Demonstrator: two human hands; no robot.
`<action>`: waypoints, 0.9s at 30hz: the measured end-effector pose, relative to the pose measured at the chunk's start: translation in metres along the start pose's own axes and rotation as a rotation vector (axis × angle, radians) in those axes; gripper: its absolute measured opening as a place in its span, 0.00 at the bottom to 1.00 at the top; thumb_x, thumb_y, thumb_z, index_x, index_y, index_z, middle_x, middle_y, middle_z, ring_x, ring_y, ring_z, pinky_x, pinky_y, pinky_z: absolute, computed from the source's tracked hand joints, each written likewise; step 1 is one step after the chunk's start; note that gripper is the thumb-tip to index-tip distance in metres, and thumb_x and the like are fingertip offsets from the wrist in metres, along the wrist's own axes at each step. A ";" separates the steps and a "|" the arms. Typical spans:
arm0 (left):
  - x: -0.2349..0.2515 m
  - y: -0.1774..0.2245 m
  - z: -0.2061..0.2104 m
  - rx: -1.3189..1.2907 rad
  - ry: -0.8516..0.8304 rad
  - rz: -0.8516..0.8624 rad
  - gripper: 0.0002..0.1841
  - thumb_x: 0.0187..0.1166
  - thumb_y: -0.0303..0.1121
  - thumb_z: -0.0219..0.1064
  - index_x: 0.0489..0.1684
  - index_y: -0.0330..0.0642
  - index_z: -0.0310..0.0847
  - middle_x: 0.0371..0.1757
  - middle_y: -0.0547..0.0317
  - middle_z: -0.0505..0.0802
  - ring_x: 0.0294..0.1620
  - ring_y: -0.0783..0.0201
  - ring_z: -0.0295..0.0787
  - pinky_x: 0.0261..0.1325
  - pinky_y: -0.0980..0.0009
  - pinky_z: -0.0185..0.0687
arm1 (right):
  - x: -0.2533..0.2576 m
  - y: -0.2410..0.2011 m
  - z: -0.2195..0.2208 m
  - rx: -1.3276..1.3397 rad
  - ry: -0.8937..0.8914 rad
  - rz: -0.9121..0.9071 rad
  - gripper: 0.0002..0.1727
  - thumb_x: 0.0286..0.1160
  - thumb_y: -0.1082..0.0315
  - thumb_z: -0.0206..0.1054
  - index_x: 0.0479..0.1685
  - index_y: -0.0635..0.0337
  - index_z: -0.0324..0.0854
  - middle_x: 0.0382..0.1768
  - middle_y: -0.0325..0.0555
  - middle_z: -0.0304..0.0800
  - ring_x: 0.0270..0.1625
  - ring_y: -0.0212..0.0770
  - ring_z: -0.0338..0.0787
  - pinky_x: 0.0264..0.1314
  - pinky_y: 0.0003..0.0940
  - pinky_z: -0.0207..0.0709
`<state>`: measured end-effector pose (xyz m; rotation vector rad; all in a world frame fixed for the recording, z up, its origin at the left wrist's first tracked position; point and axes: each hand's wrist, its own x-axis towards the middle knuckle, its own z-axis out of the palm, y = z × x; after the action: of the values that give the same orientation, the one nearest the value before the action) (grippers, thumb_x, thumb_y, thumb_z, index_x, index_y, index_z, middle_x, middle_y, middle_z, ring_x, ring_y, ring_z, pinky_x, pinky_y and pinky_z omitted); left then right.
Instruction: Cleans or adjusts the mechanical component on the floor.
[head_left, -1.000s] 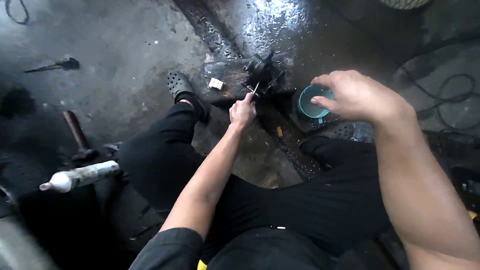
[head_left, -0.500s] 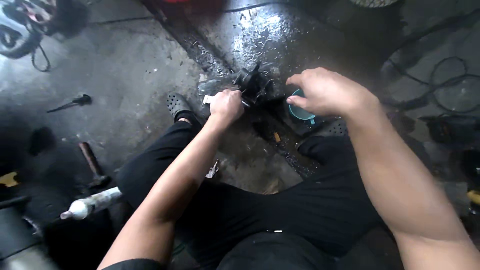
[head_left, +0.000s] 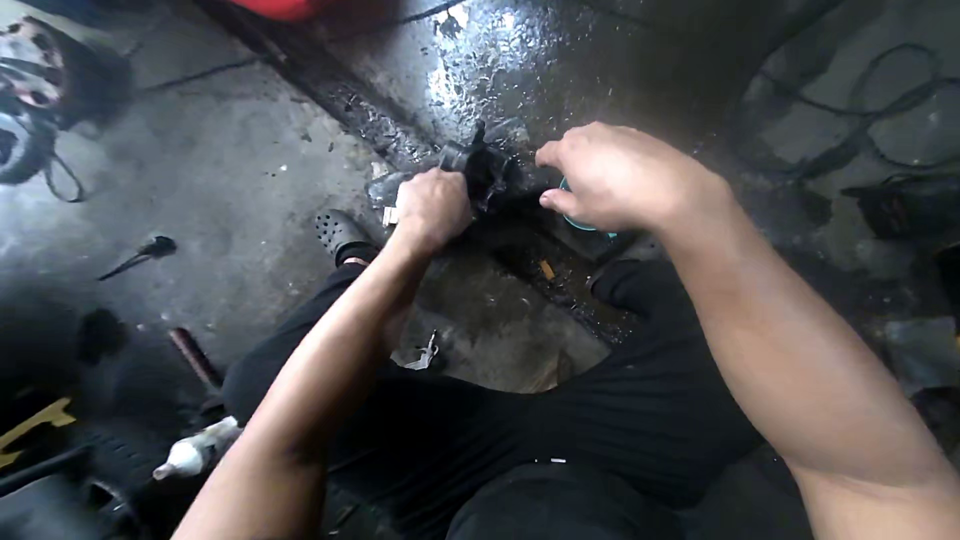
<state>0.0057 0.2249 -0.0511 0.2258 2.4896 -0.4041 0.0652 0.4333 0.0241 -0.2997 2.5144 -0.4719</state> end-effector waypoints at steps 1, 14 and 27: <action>0.000 -0.005 0.010 -0.012 0.021 0.011 0.12 0.73 0.39 0.72 0.40 0.37 0.86 0.45 0.33 0.92 0.49 0.30 0.91 0.40 0.28 0.81 | 0.001 0.001 -0.001 -0.004 -0.006 0.005 0.26 0.85 0.49 0.64 0.75 0.52 0.78 0.57 0.53 0.89 0.62 0.57 0.89 0.59 0.64 0.82; -0.006 -0.026 0.031 -0.003 0.043 0.052 0.12 0.81 0.36 0.63 0.49 0.37 0.85 0.47 0.32 0.92 0.51 0.29 0.91 0.43 0.29 0.82 | 0.006 -0.005 0.009 -0.051 -0.045 0.004 0.26 0.86 0.48 0.62 0.76 0.52 0.77 0.57 0.55 0.89 0.62 0.58 0.89 0.60 0.65 0.81; 0.006 -0.009 0.004 0.062 0.047 0.051 0.10 0.70 0.35 0.72 0.39 0.38 0.87 0.44 0.35 0.92 0.48 0.31 0.91 0.40 0.30 0.81 | 0.009 0.000 0.002 -0.034 -0.021 0.021 0.27 0.86 0.48 0.63 0.77 0.53 0.77 0.58 0.56 0.89 0.63 0.59 0.89 0.60 0.66 0.81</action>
<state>0.0011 0.2155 -0.0558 0.3263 2.5140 -0.4608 0.0588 0.4298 0.0188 -0.2896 2.5048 -0.4161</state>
